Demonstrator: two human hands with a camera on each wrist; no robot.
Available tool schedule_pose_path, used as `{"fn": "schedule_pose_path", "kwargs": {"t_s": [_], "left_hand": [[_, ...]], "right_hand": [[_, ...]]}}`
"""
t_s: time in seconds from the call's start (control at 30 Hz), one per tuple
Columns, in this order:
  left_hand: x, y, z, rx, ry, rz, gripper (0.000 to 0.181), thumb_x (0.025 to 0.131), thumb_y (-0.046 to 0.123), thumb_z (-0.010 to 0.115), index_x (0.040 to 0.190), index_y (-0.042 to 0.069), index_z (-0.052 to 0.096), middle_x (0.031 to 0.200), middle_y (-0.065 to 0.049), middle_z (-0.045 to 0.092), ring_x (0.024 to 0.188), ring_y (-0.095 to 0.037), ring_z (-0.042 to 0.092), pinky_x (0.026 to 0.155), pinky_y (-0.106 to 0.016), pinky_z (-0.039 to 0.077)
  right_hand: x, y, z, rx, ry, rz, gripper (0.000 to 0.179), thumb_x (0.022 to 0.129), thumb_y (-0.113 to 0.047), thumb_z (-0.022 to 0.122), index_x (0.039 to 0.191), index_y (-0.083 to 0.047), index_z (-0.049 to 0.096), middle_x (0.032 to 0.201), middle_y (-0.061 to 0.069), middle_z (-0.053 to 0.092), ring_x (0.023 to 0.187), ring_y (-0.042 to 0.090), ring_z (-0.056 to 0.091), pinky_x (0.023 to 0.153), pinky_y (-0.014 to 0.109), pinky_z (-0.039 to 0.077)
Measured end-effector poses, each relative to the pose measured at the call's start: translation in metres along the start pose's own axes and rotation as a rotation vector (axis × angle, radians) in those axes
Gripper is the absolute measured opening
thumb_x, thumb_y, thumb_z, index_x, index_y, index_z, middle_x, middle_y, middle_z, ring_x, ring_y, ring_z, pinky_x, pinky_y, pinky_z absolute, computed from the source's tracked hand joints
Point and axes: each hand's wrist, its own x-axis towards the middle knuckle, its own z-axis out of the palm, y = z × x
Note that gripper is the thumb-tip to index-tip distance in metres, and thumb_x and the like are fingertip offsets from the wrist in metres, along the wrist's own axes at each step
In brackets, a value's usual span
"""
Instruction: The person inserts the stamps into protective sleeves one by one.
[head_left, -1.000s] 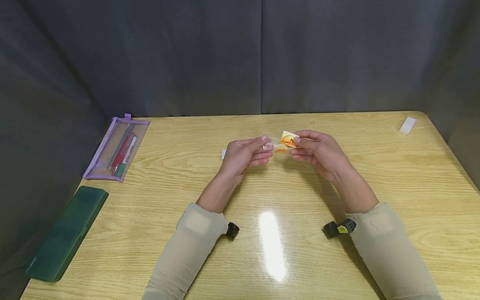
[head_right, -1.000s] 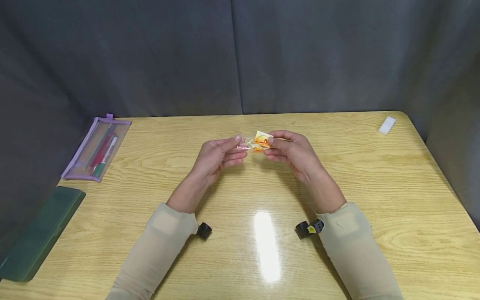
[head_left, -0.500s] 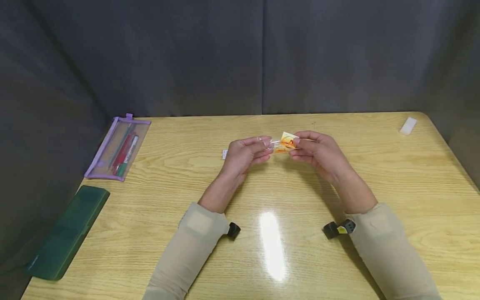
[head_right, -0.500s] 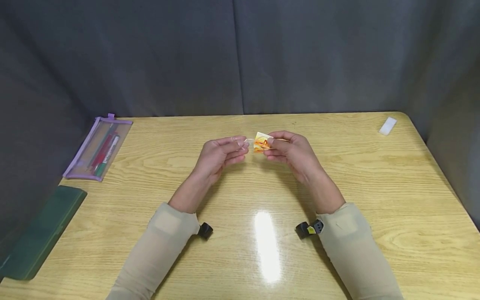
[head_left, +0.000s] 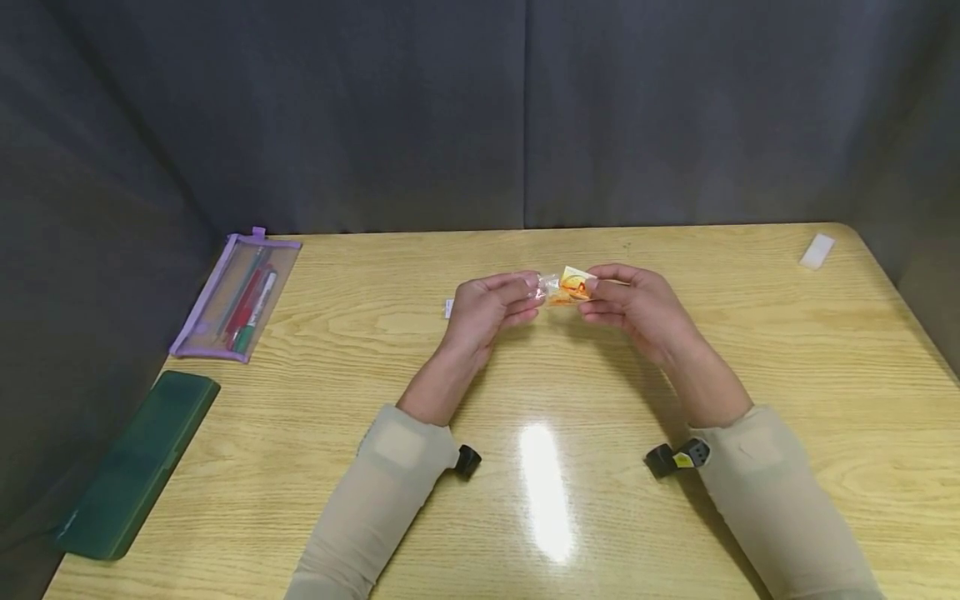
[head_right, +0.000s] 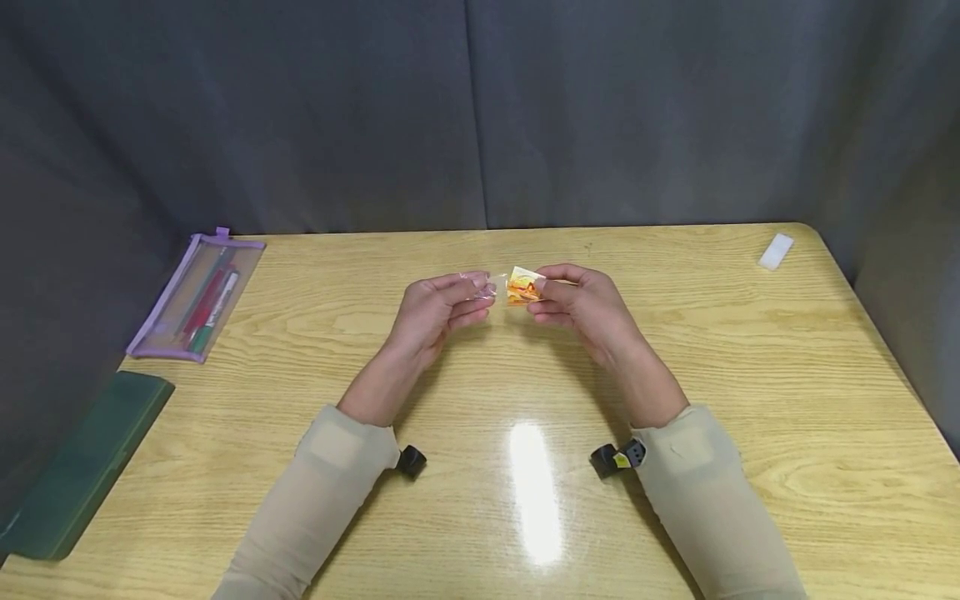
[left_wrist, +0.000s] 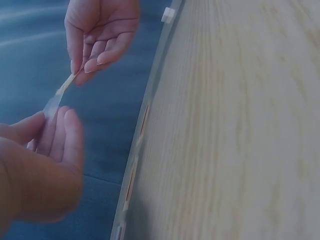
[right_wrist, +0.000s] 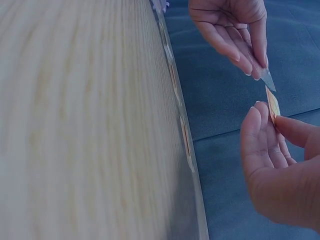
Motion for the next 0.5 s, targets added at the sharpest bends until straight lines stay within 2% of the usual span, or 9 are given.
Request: {"fn": "schedule_pose_path", "kwargs": {"t_s": [0.2, 0.33, 0.5], "left_hand": [[0.001, 0.001, -0.002, 0.016, 0.001, 0.012, 0.025, 0.097, 0.016, 0.070, 0.115, 0.000, 0.073, 0.110, -0.017, 0.077, 0.082, -0.013, 0.077, 0.076, -0.028, 0.063], [0.001, 0.000, -0.007, 0.066, 0.001, -0.024, 0.028, 0.095, 0.023, 0.074, 0.115, 0.004, 0.074, 0.106, -0.013, 0.078, 0.078, -0.012, 0.077, 0.076, -0.030, 0.063], [0.001, 0.000, -0.012, 0.114, -0.005, -0.047, 0.030, 0.093, 0.029, 0.076, 0.114, 0.007, 0.075, 0.098, -0.007, 0.079, 0.072, -0.010, 0.075, 0.067, -0.025, 0.062]], "right_hand": [[0.000, -0.002, 0.001, -0.016, -0.007, 0.004, 0.022, 0.102, -0.008, 0.060, 0.122, -0.001, 0.053, 0.089, 0.001, 0.073, 0.077, 0.010, 0.074, 0.076, 0.023, 0.062], [0.003, 0.001, 0.004, -0.051, -0.020, 0.019, 0.024, 0.101, -0.010, 0.062, 0.122, -0.001, 0.054, 0.093, 0.000, 0.072, 0.078, 0.011, 0.074, 0.078, 0.023, 0.062], [0.005, 0.003, -0.001, -0.071, -0.016, 0.020, 0.026, 0.101, -0.012, 0.064, 0.122, 0.000, 0.055, 0.097, 0.001, 0.071, 0.081, 0.013, 0.075, 0.078, 0.024, 0.062]]}}
